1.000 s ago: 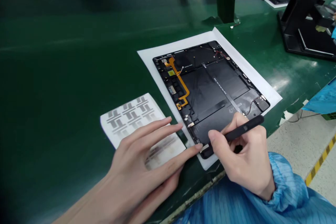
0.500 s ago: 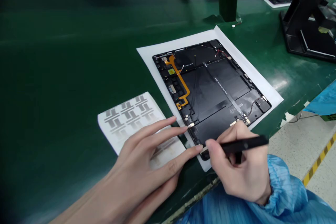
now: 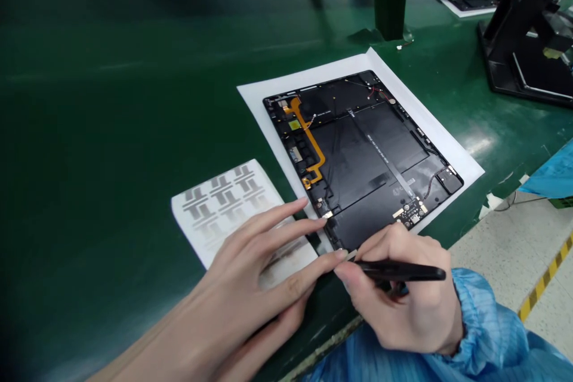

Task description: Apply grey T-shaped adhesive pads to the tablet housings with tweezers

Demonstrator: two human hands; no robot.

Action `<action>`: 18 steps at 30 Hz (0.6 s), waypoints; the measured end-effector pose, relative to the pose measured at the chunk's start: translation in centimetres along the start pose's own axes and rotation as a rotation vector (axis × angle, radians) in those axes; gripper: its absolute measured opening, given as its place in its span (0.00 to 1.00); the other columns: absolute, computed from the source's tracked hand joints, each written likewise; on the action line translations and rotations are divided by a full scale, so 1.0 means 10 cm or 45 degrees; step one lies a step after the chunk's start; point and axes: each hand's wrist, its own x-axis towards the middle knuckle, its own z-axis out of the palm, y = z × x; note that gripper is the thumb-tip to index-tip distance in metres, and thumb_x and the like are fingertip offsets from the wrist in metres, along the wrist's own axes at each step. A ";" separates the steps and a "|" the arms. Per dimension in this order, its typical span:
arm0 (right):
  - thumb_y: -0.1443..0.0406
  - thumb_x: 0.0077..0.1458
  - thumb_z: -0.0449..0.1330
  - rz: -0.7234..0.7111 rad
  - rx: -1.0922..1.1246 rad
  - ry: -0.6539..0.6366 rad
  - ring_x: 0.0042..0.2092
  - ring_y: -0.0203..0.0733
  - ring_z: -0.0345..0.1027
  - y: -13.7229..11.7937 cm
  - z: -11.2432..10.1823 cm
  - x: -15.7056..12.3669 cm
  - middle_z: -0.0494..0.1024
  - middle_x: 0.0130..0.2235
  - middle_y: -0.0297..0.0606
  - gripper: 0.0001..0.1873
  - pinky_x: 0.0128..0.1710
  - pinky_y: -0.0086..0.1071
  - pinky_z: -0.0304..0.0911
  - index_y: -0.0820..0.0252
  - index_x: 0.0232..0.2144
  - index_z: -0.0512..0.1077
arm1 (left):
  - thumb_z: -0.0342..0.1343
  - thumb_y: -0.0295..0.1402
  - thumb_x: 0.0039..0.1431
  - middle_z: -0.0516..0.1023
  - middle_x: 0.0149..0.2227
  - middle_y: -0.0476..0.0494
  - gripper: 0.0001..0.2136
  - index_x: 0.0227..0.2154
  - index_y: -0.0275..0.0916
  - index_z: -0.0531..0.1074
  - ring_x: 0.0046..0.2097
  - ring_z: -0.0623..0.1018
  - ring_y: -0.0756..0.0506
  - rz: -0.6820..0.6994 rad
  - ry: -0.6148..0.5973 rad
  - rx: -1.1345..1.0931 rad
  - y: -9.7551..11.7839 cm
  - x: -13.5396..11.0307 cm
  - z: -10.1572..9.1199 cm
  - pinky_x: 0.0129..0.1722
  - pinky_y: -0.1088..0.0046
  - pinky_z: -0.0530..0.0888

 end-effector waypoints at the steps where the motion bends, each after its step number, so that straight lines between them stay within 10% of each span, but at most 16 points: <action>1: 0.72 0.55 0.62 0.009 0.019 -0.003 0.22 0.32 0.65 0.00 -0.01 0.00 0.74 0.26 0.33 0.08 0.19 0.26 0.61 0.58 0.28 0.66 | 0.44 0.18 0.61 0.62 0.59 0.40 0.21 0.54 0.42 0.67 0.67 0.55 0.38 0.016 -0.004 -0.011 -0.01 0.00 0.00 0.63 0.51 0.63; 18: 0.66 0.61 0.61 -0.012 0.147 -0.291 0.33 0.36 0.72 0.07 -0.23 0.18 0.75 0.32 0.35 0.04 0.33 0.27 0.69 0.58 0.35 0.67 | 0.44 0.20 0.62 0.64 0.63 0.40 0.21 0.57 0.34 0.65 0.68 0.56 0.47 0.212 -0.110 0.176 -0.09 0.00 -0.07 0.67 0.64 0.56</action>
